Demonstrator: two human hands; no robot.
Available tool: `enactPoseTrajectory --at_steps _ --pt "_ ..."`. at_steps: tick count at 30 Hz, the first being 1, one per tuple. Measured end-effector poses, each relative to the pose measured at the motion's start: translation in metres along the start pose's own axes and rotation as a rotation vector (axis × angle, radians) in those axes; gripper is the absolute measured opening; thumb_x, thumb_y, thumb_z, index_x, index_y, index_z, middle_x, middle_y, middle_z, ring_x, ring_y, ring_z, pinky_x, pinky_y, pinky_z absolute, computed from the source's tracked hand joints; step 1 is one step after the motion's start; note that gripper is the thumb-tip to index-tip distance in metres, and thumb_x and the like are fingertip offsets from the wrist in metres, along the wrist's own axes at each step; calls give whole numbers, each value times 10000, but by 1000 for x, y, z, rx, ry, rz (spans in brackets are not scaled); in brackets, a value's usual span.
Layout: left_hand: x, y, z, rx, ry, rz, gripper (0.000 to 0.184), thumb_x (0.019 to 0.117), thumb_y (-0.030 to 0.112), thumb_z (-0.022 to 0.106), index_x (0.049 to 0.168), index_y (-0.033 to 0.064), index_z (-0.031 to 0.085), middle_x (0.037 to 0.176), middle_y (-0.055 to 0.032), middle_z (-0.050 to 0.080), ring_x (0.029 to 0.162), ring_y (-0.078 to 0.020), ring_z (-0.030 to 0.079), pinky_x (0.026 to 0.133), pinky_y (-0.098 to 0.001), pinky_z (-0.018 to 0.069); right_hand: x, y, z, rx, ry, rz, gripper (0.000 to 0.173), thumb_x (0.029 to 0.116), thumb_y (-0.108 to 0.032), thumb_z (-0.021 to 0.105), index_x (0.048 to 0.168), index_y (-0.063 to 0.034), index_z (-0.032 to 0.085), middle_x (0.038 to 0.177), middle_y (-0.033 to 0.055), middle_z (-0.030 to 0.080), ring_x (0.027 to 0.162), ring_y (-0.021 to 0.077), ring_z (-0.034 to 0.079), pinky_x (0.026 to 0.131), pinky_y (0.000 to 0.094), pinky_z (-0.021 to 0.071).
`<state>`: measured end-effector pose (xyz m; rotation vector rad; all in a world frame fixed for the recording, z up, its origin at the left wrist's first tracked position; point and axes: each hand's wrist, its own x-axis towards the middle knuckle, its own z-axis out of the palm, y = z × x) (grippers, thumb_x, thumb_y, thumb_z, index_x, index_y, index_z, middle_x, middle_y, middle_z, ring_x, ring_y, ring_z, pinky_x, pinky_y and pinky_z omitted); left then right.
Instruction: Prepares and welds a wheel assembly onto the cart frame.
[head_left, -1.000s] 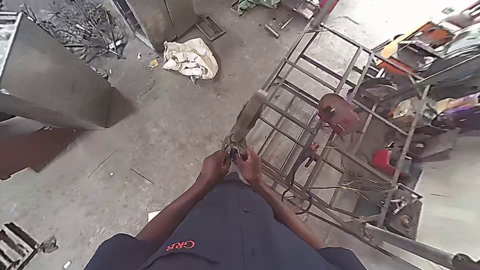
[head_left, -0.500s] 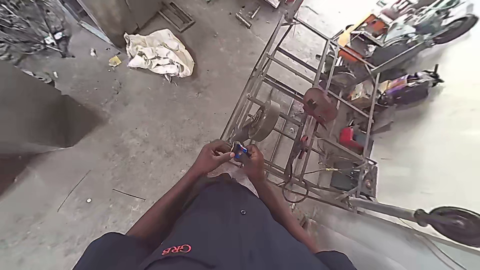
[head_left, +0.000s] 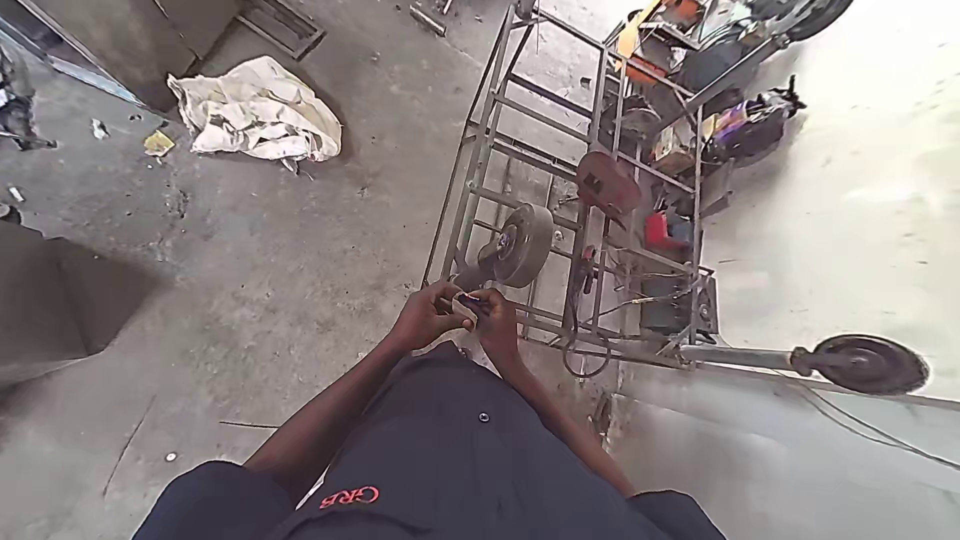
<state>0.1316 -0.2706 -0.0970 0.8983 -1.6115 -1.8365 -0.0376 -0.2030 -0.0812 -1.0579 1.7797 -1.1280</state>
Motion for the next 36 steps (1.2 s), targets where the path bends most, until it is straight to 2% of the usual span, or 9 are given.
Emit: enactPoseTrajectory --at_steps 5,9,13,16,19,23,26,31,36 --pt "2 -3 -1 -98 -18 -34 476 820 139 875 1237 79 654 1085 -56 756 885 -184 756 824 -372 655 1 -3 5 -142 36 -36 329 903 -195 789 1171 -70 645 1019 65 727 857 147 721 785 369 630" --pt "4 -7 -1 -77 2 -25 438 821 170 876 1196 80 668 1046 -46 749 830 -167 739 772 -358 646 2 -12 3 -366 67 -36 331 873 -238 822 1113 -54 686 1030 99 715 857 192 722 785 403 629" --pt "7 -14 -2 -90 73 -13 463 805 191 890 1172 73 634 1014 -56 736 789 -170 721 735 -352 634 2 -18 2 -453 32 -82 235 977 -199 684 1184 -103 736 1044 78 728 871 173 708 811 390 610" --pt "11 -12 -6 -100 130 0 485 788 142 899 1184 74 625 1027 -66 745 806 -190 733 749 -370 642 1 -15 1 -382 -38 -89 313 1052 -157 519 1323 -107 666 1091 66 747 930 155 729 871 406 613" --pt "19 -10 -12 1 197 49 475 799 140 892 1185 118 615 1033 -37 740 753 -161 716 689 -350 634 -1 -12 0 -333 -73 -142 346 1057 -129 470 1363 -90 626 1079 65 748 927 146 721 854 388 605" --pt "35 -14 -16 213 261 141 502 811 211 888 1217 117 609 1067 -38 724 695 -124 671 617 -316 586 -4 -9 -3 -365 -130 -158 421 1039 -129 486 1454 -103 551 1241 72 709 1044 159 701 904 387 584" --pt "53 -15 -15 227 244 148 497 810 201 887 1219 124 616 1081 -45 726 680 -135 673 589 -324 584 -2 -7 -4 -362 -128 -141 507 1016 -131 536 1512 -52 459 1333 128 657 1098 196 695 941 409 586" --pt "82 -13 -17 299 220 136 513 826 244 873 1238 94 607 1101 -80 724 736 -162 692 672 -364 602 9 -8 -4 -377 -139 -87 643 1004 -108 562 1602 -104 328 1529 144 492 1263 246 619 1017 443 559" --pt "102 -9 -27 359 151 145 507 832 290 872 1219 110 600 1092 -69 718 713 -160 675 649 -366 590 8 -13 -2 -405 -180 -51 718 987 -127 601 1616 -75 259 1551 170 457 1295 258 598 1056 455 535"
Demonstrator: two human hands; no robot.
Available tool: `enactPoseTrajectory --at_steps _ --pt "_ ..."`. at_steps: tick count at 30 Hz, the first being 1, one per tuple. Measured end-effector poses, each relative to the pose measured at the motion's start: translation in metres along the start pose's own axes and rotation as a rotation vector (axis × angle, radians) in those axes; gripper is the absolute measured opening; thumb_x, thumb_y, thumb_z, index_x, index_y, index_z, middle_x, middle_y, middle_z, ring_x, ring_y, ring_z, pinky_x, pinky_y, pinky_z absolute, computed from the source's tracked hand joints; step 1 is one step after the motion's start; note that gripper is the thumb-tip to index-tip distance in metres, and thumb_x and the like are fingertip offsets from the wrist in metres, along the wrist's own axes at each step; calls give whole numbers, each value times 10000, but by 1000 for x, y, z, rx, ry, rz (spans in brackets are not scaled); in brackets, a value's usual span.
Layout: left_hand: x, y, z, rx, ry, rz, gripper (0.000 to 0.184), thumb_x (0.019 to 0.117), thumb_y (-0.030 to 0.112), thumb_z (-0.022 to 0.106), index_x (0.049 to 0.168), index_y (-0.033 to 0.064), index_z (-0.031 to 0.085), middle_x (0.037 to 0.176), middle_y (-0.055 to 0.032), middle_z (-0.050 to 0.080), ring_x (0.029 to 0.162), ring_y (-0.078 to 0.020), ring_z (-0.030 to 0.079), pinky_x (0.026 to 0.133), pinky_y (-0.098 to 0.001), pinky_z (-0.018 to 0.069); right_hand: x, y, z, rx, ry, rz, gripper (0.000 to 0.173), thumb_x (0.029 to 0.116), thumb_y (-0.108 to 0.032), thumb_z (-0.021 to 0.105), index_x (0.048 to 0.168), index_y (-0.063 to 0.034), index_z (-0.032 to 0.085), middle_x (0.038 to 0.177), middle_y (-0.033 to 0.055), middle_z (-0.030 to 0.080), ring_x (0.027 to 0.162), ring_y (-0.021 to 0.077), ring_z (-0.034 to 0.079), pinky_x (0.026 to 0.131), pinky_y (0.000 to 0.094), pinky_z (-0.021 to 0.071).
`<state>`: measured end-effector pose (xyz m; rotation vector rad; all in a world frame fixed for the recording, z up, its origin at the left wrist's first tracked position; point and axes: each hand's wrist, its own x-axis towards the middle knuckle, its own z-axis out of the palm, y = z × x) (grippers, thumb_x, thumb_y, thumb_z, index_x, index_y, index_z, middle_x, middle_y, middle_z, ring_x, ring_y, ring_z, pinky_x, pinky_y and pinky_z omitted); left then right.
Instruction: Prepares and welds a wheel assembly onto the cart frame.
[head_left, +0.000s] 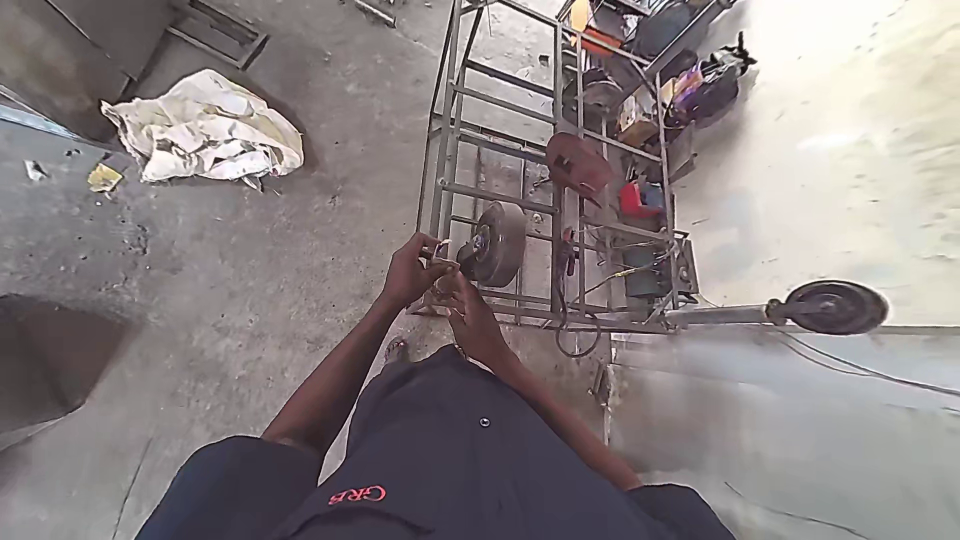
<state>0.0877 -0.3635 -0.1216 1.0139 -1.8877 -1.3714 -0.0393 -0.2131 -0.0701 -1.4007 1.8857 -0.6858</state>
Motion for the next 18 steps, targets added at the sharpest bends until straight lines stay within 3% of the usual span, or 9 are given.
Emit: enactPoseTrajectory --at_steps 5,7,9,15,18 --pt "12 -2 3 29 -91 53 536 812 282 889 1233 91 618 1070 -89 707 721 -170 653 648 -370 565 -4 2 -12 -72 -14 146 572 1013 -190 585 1561 -170 420 1465 117 550 1161 245 658 977 457 562" --pt "17 -4 7 42 -105 82 519 818 280 885 1226 100 620 1110 -86 700 721 -166 652 639 -364 565 -8 5 -15 -91 -33 160 508 1023 -210 578 1518 -143 483 1425 124 579 1157 246 655 983 447 558" --pt "21 -5 12 43 -122 116 517 828 265 875 1241 83 623 1122 -98 697 729 -171 652 637 -363 561 -12 8 -16 -130 -59 175 434 1026 -238 569 1430 -81 556 1341 147 616 1070 241 674 943 428 565" --pt "33 -2 15 46 -199 146 548 850 268 857 1301 83 605 1209 -98 695 863 -184 695 753 -383 592 -29 22 -27 -61 -42 190 357 1027 -207 537 1364 -176 652 1322 93 652 1007 182 686 912 379 565" --pt "37 -1 14 61 -250 166 579 868 266 840 1368 94 603 1243 -113 682 917 -206 696 790 -404 596 -35 36 -35 -65 -5 188 315 1033 -205 528 1299 -154 688 1245 67 700 977 163 698 902 373 572"
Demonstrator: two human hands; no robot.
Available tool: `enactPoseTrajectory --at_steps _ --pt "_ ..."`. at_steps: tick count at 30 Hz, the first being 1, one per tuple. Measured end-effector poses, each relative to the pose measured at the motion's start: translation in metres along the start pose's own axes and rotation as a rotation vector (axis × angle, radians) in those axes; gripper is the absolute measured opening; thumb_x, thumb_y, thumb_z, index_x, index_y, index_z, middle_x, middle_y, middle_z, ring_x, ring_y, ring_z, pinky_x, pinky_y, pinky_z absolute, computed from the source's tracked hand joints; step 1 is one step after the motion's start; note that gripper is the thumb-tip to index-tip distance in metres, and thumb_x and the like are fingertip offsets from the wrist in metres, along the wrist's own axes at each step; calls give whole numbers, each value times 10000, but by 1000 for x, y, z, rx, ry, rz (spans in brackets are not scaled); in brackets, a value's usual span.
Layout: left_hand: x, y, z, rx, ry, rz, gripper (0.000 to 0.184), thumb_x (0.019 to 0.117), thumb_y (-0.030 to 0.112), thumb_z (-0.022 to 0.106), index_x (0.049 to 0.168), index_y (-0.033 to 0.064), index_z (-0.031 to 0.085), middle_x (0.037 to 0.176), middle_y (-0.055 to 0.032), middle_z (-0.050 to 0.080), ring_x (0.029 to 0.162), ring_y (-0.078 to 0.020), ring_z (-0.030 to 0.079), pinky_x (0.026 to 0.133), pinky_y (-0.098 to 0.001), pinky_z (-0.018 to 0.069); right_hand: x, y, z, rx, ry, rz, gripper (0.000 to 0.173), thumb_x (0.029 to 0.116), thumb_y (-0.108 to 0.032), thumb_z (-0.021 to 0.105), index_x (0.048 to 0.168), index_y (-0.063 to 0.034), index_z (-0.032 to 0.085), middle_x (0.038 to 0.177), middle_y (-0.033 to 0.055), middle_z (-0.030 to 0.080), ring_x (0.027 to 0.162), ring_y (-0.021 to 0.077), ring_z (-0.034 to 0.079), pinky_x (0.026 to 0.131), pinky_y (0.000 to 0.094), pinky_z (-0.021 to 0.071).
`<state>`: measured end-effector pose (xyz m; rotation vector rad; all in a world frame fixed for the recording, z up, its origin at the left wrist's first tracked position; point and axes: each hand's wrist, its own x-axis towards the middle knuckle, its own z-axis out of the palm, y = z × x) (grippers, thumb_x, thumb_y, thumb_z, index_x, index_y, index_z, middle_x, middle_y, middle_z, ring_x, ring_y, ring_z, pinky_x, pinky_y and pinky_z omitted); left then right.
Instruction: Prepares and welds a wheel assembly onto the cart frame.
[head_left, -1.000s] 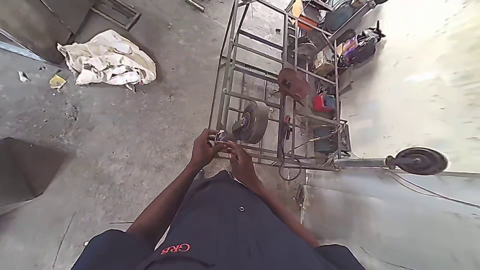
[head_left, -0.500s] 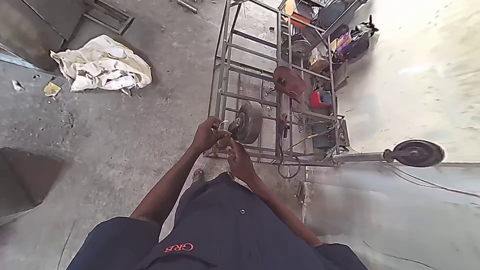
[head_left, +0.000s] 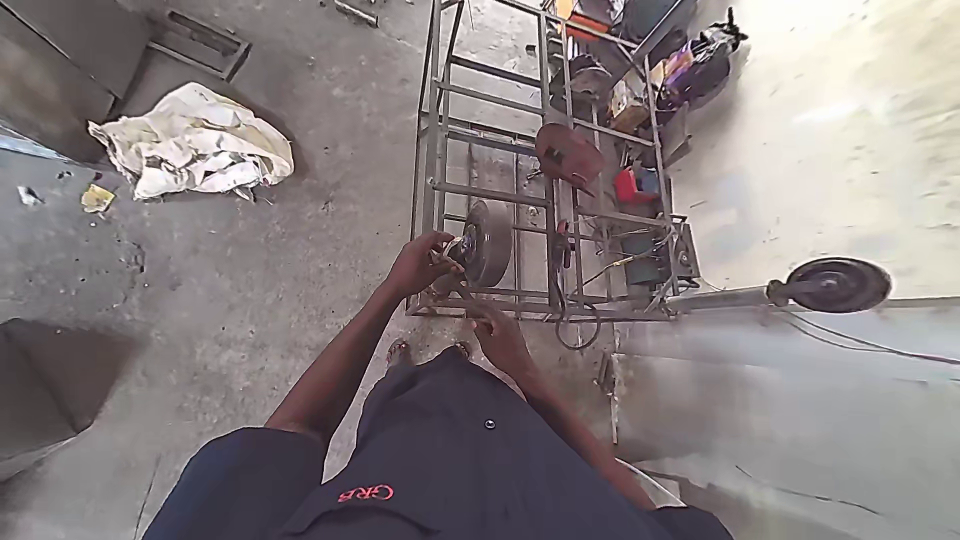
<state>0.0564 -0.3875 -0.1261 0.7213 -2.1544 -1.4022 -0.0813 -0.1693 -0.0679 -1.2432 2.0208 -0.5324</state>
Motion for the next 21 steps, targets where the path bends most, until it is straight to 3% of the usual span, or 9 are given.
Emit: enactPoseTrajectory --at_steps 8,21 --pt "4 -1 4 115 -22 40 560 896 288 806 1386 85 627 1265 -166 671 1055 -296 658 886 -474 554 -8 22 -9 12 21 -15 297 1035 -231 543 1249 -113 710 1154 69 727 959 149 703 894 353 577" --pt "4 -2 6 64 21 71 558 858 236 829 1352 53 645 1222 -167 686 1109 -273 653 986 -461 528 -8 33 -15 71 81 -24 296 1031 -244 554 1241 -105 708 1131 56 741 901 128 715 855 343 590"
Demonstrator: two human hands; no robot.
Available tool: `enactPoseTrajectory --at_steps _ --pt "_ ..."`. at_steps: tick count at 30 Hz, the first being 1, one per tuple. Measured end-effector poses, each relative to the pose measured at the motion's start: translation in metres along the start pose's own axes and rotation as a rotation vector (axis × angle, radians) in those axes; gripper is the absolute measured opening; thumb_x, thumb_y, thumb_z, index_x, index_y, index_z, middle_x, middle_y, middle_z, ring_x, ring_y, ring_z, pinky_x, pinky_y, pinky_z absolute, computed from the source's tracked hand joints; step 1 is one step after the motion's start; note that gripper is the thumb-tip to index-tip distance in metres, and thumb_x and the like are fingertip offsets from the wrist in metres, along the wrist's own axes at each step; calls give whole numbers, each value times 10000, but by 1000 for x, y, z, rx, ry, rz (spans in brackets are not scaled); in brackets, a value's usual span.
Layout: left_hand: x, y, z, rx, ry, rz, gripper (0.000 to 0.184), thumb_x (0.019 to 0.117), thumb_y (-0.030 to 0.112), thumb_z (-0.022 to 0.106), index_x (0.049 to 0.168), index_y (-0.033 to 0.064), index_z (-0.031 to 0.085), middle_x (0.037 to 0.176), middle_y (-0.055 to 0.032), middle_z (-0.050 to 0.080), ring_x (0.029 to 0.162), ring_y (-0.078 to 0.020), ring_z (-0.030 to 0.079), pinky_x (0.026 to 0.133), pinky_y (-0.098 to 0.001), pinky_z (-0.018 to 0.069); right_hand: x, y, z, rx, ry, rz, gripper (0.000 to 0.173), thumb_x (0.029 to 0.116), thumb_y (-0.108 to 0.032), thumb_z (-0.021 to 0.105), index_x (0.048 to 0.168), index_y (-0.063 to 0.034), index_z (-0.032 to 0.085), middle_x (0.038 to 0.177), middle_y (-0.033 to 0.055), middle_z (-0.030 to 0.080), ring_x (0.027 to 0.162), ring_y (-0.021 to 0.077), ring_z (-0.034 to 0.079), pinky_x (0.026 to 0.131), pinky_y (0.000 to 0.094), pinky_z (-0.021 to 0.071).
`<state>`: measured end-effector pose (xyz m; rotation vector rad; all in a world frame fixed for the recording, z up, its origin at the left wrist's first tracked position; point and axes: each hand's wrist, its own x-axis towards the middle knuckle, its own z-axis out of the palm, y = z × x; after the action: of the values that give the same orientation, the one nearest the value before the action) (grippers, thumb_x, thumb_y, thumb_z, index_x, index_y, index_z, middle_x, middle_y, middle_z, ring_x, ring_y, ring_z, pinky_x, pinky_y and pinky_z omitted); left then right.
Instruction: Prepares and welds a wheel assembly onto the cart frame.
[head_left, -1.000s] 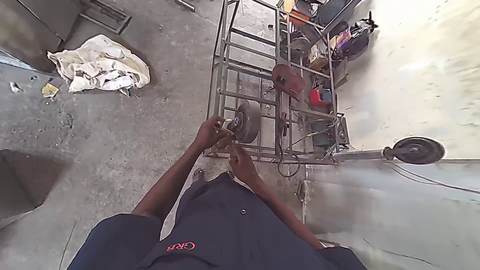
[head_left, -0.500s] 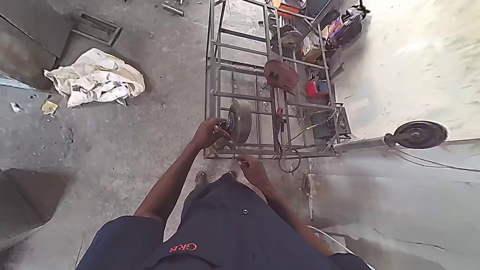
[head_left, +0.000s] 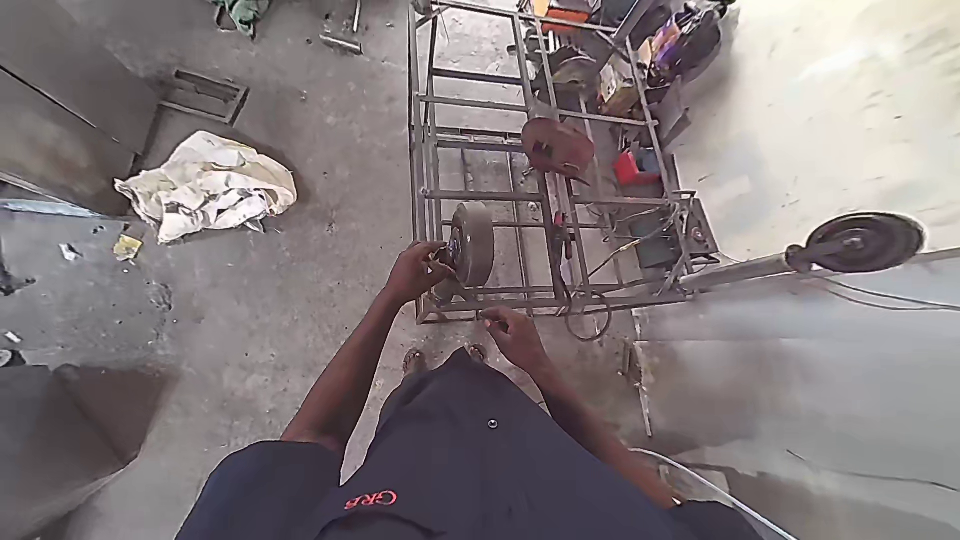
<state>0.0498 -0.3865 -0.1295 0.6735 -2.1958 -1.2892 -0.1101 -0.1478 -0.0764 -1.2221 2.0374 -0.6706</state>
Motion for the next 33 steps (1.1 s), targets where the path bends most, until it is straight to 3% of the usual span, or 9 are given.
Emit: enactPoseTrajectory --at_steps 13,18,33 --pt "2 -8 8 62 85 78 519 811 237 859 1254 26 689 1226 -156 701 1132 -240 674 1001 -447 539 -10 7 2 21 48 28 287 1023 -261 568 1220 -117 720 1032 64 751 870 179 712 853 424 579" --pt "4 -7 9 95 120 101 439 796 215 856 1161 19 713 1131 -136 726 1055 -206 696 962 -432 559 -17 14 6 86 52 31 275 1026 -257 579 1214 -111 716 1079 64 744 922 167 712 888 402 578" --pt "4 -4 6 37 114 76 389 786 175 867 1110 12 725 1152 -118 728 1076 -167 693 977 -395 561 -31 40 -4 124 59 109 280 1030 -255 579 1234 -124 719 1102 78 747 961 206 716 912 464 564"
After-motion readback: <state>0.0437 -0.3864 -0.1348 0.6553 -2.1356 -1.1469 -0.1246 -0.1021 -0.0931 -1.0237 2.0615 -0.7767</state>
